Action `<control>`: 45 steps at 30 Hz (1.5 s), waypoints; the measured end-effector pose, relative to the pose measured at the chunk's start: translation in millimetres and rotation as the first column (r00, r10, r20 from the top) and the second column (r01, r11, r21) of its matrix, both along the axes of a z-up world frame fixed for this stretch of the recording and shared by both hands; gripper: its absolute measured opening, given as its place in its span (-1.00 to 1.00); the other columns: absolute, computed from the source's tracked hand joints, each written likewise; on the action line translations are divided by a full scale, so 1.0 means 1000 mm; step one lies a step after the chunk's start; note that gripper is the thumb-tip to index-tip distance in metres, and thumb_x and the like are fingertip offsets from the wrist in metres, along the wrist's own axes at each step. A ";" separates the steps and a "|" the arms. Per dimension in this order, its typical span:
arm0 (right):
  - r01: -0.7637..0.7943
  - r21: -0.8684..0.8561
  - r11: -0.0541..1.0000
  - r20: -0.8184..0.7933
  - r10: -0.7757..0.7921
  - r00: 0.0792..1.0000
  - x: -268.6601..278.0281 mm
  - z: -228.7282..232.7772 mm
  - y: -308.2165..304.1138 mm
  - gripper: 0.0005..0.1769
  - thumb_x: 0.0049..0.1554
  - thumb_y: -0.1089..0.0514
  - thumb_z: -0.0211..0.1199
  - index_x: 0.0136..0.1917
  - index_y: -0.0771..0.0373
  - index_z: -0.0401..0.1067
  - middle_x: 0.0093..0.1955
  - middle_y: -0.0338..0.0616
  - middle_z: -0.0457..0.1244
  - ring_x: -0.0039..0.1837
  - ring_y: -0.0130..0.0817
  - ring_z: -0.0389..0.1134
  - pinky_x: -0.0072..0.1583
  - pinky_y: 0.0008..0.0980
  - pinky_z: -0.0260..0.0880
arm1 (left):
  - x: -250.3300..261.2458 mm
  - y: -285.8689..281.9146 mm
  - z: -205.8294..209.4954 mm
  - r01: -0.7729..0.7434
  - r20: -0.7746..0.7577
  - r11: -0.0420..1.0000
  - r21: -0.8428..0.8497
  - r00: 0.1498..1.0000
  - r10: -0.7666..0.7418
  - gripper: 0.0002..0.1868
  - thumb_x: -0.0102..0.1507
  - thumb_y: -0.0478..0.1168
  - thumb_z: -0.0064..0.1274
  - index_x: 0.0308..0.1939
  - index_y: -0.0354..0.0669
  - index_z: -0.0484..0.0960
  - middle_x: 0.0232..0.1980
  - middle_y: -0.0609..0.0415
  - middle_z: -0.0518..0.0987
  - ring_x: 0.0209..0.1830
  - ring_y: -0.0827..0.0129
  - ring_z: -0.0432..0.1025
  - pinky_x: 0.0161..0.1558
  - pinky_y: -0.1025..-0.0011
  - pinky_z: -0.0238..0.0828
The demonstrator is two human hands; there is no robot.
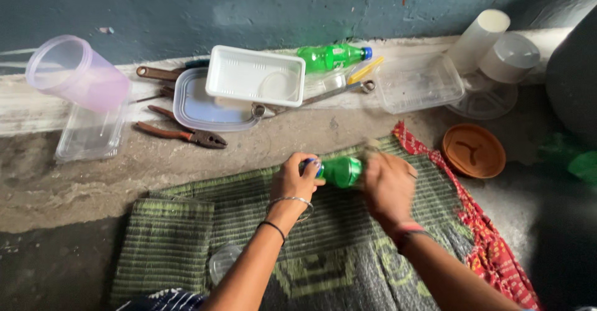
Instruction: The person scrubs various plastic items, including a green bottle, a brown bowl, a white container, and a plastic lid, using a small brush. They wipe the items with a cloth and place them into a large metal basin filled with water and other green bottles.
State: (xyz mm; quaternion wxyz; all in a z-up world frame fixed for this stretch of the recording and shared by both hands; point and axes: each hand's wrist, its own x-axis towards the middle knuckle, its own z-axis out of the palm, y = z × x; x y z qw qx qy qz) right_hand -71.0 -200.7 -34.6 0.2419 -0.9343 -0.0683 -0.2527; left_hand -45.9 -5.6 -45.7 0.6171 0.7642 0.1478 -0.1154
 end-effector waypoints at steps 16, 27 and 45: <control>0.105 -0.081 0.991 0.072 -0.099 0.992 -0.016 -0.020 -0.024 -0.79 0.30 0.09 0.02 0.11 0.18 0.41 0.02 -0.05 0.30 0.13 -0.10 0.32 0.25 -0.02 0.15 | 0.003 0.002 0.045 0.206 0.348 0.953 0.222 0.896 -0.275 -0.63 0.20 -0.20 0.22 0.08 -0.12 0.60 -0.10 -0.06 0.72 -0.17 0.24 0.66 -0.17 0.33 0.60; -0.254 0.046 0.966 0.194 0.240 0.951 0.016 0.017 0.039 -0.79 0.27 0.17 0.02 0.06 0.28 0.42 0.15 0.13 0.33 0.22 0.10 0.30 0.28 0.00 0.22 | 0.009 0.013 0.006 0.005 0.013 0.985 0.174 1.000 -0.007 -0.68 0.16 -0.22 0.24 0.00 -0.13 0.71 -0.22 -0.05 0.74 -0.35 0.23 0.67 -0.31 0.38 0.63; 0.136 0.135 0.982 -0.103 -0.123 0.987 0.038 -0.018 0.033 -0.68 0.22 0.25 0.11 0.23 0.06 0.44 0.12 -0.19 0.43 0.23 -0.02 0.39 0.23 -0.12 0.35 | 0.005 0.027 -0.015 0.141 0.347 0.986 0.084 0.924 -0.162 -0.55 -0.09 -0.40 0.41 -0.12 -0.18 0.69 -0.02 0.04 0.74 0.06 0.34 0.63 0.05 0.42 0.56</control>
